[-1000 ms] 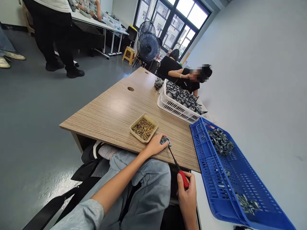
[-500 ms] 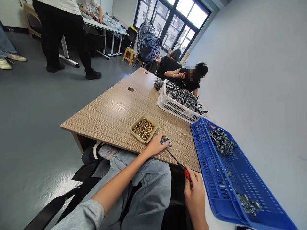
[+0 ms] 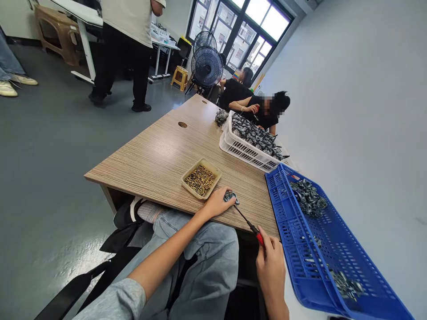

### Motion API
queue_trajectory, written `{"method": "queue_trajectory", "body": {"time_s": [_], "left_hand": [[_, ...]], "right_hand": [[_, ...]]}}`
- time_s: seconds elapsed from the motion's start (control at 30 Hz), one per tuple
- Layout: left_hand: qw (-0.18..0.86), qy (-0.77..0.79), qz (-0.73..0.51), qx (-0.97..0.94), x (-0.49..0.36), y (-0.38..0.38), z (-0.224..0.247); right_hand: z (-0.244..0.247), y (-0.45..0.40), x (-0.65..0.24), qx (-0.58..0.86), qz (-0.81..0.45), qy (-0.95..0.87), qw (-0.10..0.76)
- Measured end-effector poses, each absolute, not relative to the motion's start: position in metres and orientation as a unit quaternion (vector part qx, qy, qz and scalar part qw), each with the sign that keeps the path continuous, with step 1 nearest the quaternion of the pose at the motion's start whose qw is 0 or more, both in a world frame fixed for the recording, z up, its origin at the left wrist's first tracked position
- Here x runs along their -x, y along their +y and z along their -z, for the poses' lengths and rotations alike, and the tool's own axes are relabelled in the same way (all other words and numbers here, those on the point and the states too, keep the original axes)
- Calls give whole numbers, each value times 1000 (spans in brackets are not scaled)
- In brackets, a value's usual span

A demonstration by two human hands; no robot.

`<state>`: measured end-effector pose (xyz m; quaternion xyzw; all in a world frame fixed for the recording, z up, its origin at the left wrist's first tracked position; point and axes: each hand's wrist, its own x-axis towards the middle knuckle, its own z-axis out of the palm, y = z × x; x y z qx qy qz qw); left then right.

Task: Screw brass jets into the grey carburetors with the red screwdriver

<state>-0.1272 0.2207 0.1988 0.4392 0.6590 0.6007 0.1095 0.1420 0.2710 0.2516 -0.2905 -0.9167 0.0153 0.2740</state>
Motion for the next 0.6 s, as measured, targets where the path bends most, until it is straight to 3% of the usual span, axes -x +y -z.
{"method": "queue_trajectory", "body": {"time_s": [0.6], "left_hand": [[115,654,-605,-439,128,220,-200]], "right_hand": [[-262,268,-138,293,24,-924,244]]}}
